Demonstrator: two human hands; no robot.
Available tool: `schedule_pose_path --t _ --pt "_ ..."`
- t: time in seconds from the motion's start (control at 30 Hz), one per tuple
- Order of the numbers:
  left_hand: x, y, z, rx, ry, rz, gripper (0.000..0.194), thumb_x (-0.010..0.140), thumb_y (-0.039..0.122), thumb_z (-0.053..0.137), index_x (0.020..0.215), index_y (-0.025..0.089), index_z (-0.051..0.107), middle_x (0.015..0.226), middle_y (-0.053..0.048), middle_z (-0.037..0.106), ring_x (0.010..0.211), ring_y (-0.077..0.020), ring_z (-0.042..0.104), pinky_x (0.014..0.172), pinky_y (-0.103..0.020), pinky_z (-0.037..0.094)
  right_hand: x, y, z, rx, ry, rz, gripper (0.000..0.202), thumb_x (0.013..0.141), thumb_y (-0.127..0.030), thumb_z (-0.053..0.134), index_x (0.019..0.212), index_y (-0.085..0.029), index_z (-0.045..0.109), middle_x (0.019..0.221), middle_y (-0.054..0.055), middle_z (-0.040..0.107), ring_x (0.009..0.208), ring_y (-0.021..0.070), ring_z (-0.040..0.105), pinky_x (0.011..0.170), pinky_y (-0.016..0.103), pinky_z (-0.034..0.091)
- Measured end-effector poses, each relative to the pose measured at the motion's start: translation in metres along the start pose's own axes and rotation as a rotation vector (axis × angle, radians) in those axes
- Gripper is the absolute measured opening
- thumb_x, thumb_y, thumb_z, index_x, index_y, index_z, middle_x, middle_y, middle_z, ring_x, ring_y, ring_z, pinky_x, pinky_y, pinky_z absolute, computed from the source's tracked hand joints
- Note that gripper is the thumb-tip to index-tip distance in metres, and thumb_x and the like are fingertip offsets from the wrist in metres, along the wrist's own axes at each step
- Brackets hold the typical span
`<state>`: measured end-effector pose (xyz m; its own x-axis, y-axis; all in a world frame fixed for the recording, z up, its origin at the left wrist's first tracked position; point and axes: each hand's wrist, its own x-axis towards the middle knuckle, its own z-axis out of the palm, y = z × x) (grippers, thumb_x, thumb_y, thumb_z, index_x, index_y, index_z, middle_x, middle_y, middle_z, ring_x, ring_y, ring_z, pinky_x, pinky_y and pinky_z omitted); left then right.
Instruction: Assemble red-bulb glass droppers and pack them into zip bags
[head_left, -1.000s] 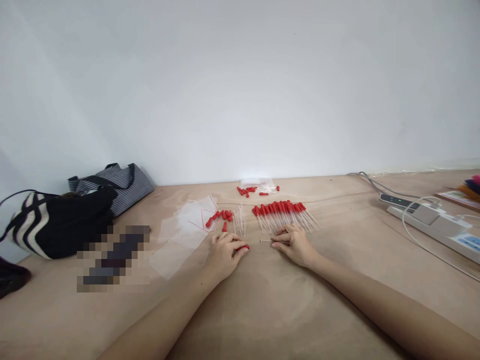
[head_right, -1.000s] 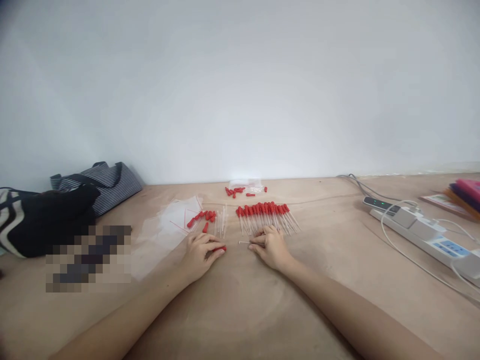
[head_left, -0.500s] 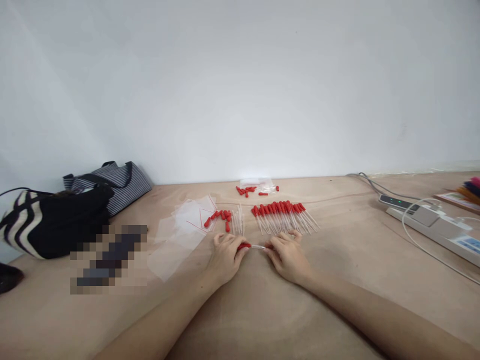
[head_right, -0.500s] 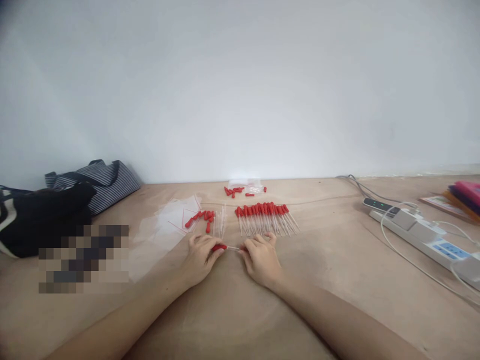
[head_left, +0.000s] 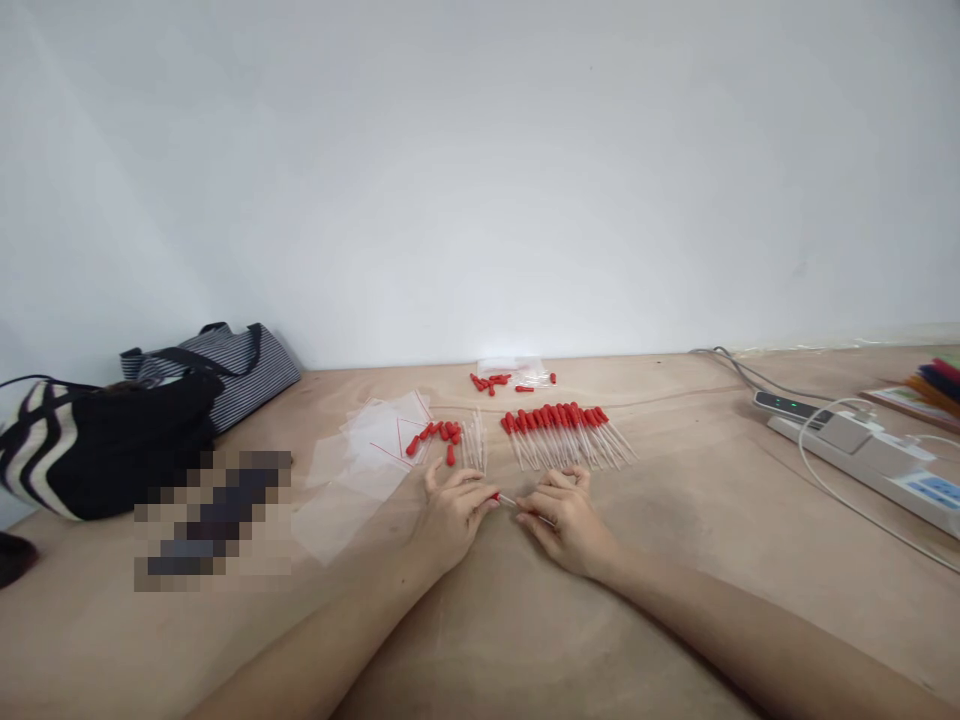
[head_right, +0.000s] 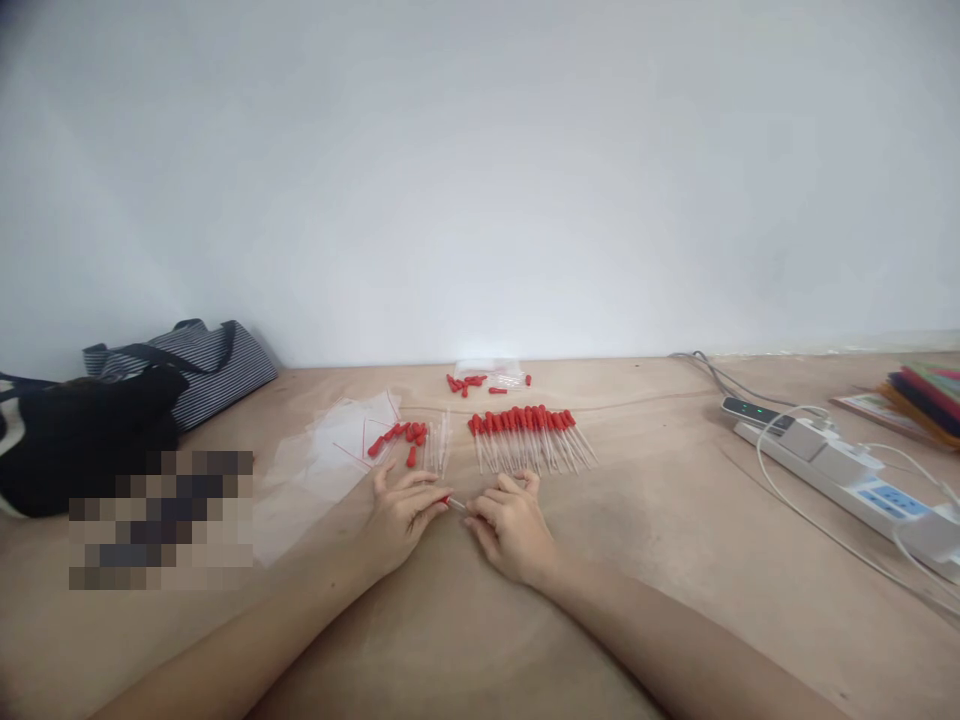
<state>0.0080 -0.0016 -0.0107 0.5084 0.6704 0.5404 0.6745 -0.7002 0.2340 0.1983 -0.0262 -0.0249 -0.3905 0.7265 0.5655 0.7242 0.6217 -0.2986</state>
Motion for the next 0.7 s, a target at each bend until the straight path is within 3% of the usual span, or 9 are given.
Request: schedule_pose_path --t 0.3,0.5,0.7 --pt "-0.0002 0.0049 -0.0028 0.003 0.017 0.070 0.015 0.081 0.017 0.049 0.083 0.025 0.062 0.079 0.003 0.070 0.093 -0.0206 0.056 0.096 -0.050 0.006 0.0016 0.0043 -0.0020 -0.097 0.027 -0.150 0.015 0.081 -0.019 0.047 0.080 -0.021 0.062 0.060 -0.002 0.058 0.072 0.0124 0.045 0.077 0.034 0.018" --pt "-0.0011 0.0065 -0.0046 0.000 -0.010 0.088 0.022 0.083 0.015 0.042 0.084 0.024 0.062 0.080 0.000 0.069 0.095 -0.0199 0.056 0.098 -0.050 0.006 0.0019 0.0039 -0.0033 -0.200 0.089 -0.279 0.025 0.083 -0.014 0.039 0.071 -0.019 0.060 0.055 -0.002 0.053 0.068 0.0118 0.044 0.080 0.036 0.018" --pt "-0.0012 0.0063 -0.0045 -0.007 -0.008 0.136 0.022 0.084 0.017 0.041 0.085 0.024 0.061 0.081 0.000 0.069 0.097 -0.0200 0.056 0.100 -0.050 0.002 0.0008 0.0068 -0.0034 -0.245 0.123 -0.406 0.023 0.080 -0.007 0.041 0.078 -0.019 0.060 0.059 -0.002 0.057 0.069 0.0130 0.046 0.081 0.036 0.015"
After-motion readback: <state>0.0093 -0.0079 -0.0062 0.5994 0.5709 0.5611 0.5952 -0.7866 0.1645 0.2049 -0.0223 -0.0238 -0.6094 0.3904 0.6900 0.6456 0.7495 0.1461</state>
